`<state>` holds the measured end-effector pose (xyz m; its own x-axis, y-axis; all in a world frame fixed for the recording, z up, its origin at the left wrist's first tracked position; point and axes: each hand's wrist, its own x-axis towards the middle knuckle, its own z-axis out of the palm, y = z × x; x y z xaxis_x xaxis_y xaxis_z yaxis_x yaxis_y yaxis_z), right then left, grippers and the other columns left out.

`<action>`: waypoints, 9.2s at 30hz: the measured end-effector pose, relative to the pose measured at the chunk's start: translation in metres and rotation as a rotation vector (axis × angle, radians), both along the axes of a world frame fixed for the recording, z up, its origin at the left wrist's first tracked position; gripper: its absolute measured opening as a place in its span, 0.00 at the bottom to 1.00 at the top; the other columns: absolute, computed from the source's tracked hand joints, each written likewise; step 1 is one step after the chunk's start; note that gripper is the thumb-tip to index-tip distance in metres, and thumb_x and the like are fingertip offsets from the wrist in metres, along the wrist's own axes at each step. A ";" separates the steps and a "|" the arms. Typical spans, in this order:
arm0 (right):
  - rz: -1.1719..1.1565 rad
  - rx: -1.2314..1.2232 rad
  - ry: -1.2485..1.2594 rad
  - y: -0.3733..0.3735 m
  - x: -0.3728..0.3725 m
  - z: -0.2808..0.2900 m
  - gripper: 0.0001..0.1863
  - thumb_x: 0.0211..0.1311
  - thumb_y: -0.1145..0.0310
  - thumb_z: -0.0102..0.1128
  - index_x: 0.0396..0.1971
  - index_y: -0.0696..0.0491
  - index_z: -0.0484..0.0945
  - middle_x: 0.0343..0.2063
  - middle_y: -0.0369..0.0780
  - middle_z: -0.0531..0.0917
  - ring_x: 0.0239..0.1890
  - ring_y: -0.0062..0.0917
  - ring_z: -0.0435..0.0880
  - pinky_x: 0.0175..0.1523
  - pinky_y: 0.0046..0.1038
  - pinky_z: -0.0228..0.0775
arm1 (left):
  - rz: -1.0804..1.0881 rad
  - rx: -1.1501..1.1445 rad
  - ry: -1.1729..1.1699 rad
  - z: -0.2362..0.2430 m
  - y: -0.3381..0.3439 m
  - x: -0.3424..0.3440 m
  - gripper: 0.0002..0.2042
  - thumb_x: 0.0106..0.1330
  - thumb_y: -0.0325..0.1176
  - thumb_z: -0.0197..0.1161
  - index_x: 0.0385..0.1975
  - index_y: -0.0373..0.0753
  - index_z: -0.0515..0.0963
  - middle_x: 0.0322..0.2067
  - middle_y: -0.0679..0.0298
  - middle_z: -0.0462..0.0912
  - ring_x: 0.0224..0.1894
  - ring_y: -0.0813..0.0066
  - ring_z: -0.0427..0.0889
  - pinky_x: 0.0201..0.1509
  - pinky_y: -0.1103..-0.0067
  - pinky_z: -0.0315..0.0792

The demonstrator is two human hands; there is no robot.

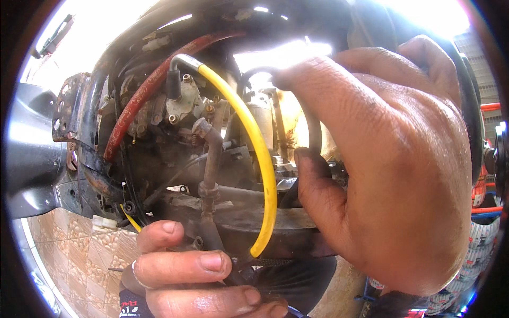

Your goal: The person works on the engine area of a motorcycle, using a wrench to loosen and tighten bolts. They manipulate hoses and wires within the engine compartment, adjusting components and securing connections.

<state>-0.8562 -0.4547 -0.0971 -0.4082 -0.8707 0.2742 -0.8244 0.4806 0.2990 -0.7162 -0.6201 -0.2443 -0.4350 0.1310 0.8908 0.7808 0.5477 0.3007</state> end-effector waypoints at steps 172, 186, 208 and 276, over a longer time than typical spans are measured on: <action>-0.421 0.601 -0.688 -0.129 -0.084 0.012 0.18 0.64 0.70 0.56 0.50 0.56 0.86 0.47 0.48 0.88 0.46 0.35 0.90 0.53 0.36 0.80 | 0.275 0.414 -0.153 0.025 0.042 0.013 0.20 0.42 0.21 0.78 0.39 0.40 0.86 0.40 0.60 0.82 0.51 0.54 0.81 0.53 0.65 0.77; -0.221 -0.478 -0.769 -0.051 0.003 0.051 0.17 0.59 0.69 0.62 0.45 0.63 0.85 0.39 0.53 0.88 0.44 0.42 0.90 0.54 0.37 0.81 | 0.317 0.450 -0.152 0.032 0.047 0.016 0.16 0.48 0.22 0.78 0.38 0.39 0.86 0.40 0.60 0.83 0.52 0.55 0.82 0.55 0.66 0.76; -0.119 -0.621 -0.856 -0.023 0.002 0.046 0.29 0.59 0.65 0.68 0.57 0.66 0.76 0.45 0.55 0.87 0.50 0.43 0.87 0.58 0.36 0.78 | 0.373 0.444 -0.188 0.038 0.056 0.022 0.13 0.56 0.22 0.76 0.41 0.39 0.86 0.44 0.60 0.81 0.54 0.63 0.81 0.57 0.71 0.75; -0.454 -0.659 -0.622 0.162 0.060 -0.055 0.38 0.74 0.44 0.55 0.63 0.66 0.73 0.57 0.56 0.80 0.55 0.49 0.81 0.60 0.43 0.75 | 0.401 0.544 -0.140 0.022 0.058 0.036 0.18 0.64 0.40 0.72 0.50 0.42 0.79 0.44 0.59 0.79 0.52 0.55 0.78 0.59 0.64 0.69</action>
<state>-0.7960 -0.2930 -0.1524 -0.8972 -0.3497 0.2697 -0.4416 0.7015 -0.5594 -0.6804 -0.5623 -0.2226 -0.4722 -0.5140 0.7161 0.4831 0.5286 0.6980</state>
